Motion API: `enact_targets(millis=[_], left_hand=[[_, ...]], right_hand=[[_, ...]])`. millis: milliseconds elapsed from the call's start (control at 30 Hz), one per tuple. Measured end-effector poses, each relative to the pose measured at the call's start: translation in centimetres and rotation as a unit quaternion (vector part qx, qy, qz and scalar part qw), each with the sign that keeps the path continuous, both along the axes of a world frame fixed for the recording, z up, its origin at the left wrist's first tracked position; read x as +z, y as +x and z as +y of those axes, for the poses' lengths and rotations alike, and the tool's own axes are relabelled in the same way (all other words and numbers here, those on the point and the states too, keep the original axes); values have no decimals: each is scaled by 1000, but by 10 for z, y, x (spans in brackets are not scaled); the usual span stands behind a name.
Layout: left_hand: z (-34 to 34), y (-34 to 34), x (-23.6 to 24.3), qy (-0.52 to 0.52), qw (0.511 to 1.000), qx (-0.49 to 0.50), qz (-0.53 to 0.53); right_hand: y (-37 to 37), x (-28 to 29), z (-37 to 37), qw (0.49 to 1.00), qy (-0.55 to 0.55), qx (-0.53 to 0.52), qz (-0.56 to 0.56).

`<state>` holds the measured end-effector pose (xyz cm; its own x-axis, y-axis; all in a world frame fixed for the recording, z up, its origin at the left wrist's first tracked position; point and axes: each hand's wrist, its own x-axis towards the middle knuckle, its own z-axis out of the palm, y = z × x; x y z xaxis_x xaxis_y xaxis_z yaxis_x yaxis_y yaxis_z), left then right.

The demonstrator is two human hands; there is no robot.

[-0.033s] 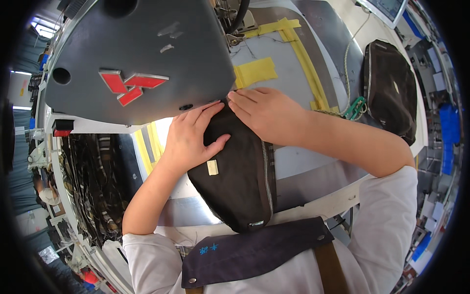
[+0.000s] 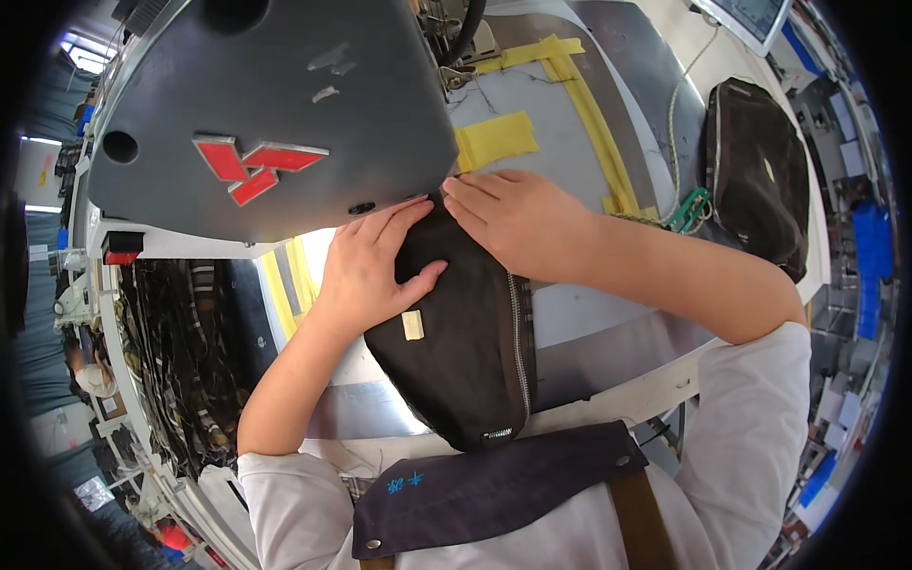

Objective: The person operates an industrial sewing machine to stitch a black fabric bag. They guide the bag under the needle, align the zipper, and sew along the edge. The person repeatedly adjusts the bag's position and inspects the zipper area throughout the process.

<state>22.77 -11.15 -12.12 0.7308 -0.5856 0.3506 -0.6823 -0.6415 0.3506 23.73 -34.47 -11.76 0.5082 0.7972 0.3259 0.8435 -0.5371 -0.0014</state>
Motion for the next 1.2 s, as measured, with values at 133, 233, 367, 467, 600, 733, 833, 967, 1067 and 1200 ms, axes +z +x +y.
enact_targets(millis=[133, 233, 367, 467, 600, 733, 833, 967, 1067, 1200], left_hand=[[1, 0, 1, 0, 1000, -2, -15], [1, 0, 1, -3, 1000, -3, -17], [1, 1, 0, -7, 1000, -3, -6], [3, 5, 3, 1, 1000, -3, -17], [2, 4, 3, -6, 1000, 1, -4], [2, 1, 2, -10, 1000, -9, -9], [3, 4, 2, -12, 1000, -3, -15], [3, 11, 2, 2, 1000, 16, -10], [3, 14, 1, 8, 999, 32, -13], [4, 14, 2, 7, 999, 21, -25]], right_hand=[[1, 0, 0, 1000, -3, 6, 2], [0, -1, 1, 1000, 1, 1, 5], [2, 0, 1, 1000, -2, 7, -7], [5, -2, 2, 1000, -4, 2, -12], [5, -2, 1, 1000, -8, 7, -8], [1, -1, 0, 1000, -18, 18, -6], [4, 0, 1, 1000, -6, 14, -14], [12, 1, 3, 1000, -22, -2, -6], [18, 5, 6, 999, -36, -9, 32], [18, -1, 5, 1000, 2, 8, -26]])
